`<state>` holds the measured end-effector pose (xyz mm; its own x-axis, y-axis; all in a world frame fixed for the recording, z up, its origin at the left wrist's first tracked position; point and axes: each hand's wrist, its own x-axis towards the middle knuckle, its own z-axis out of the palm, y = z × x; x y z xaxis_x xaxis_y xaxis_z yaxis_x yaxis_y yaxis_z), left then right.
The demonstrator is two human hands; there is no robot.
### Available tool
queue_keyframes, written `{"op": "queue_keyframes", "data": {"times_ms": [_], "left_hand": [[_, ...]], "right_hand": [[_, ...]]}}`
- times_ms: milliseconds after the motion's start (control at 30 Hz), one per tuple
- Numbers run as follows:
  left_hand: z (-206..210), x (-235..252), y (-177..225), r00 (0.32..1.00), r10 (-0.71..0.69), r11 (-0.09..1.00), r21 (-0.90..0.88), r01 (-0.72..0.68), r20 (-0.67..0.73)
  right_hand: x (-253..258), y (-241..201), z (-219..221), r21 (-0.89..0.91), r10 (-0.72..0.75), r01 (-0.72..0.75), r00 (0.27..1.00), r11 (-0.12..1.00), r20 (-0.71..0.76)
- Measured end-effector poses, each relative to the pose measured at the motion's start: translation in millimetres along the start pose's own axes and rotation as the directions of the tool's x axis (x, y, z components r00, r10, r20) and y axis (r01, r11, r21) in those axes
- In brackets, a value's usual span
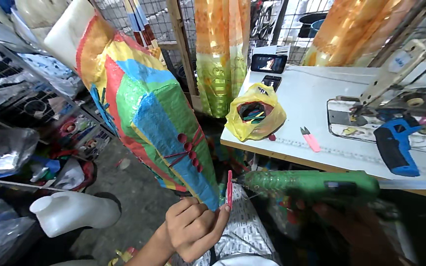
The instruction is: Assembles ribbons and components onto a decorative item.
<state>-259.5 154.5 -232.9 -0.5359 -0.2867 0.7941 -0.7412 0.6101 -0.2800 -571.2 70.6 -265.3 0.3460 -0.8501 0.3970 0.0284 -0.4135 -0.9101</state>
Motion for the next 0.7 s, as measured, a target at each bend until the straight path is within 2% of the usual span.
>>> {"op": "queue_keyframes", "data": {"times_ms": [400, 500, 567, 600, 700], "left_hand": [[1.2, 0.4, 1.8, 1.000, -0.002, 1.000, -0.019, 0.001, -0.003], [1.1, -0.3, 1.5, 1.000, -0.014, 0.999, -0.033, 0.013, -0.009], [-0.3, -3.0, -1.0, 0.995, -0.103, 0.992, -0.075, 0.102, -0.010], [-2.7, -3.0, -4.5, 0.981, -0.193, 0.975, -0.115, 0.191, -0.008], [-23.5, 14.8, -29.4, 0.857, -0.508, 0.832, -0.208, 0.515, 0.091]], "right_hand": [[6.1, 4.7, -0.1, -0.023, 0.006, -0.007, 0.999, 1.000, -0.034], [7.2, 9.0, -0.8, -0.103, 0.034, -0.043, 0.995, 0.994, -0.092], [13.6, 18.5, -3.2, -0.231, 0.029, -0.075, 0.980, 0.970, -0.199], [19.1, 23.7, -6.0, -0.287, 0.025, -0.103, 0.965, 0.952, -0.262], [40.6, 44.4, -26.2, -0.416, -0.047, -0.142, 0.909, 0.898, -0.414]]}}
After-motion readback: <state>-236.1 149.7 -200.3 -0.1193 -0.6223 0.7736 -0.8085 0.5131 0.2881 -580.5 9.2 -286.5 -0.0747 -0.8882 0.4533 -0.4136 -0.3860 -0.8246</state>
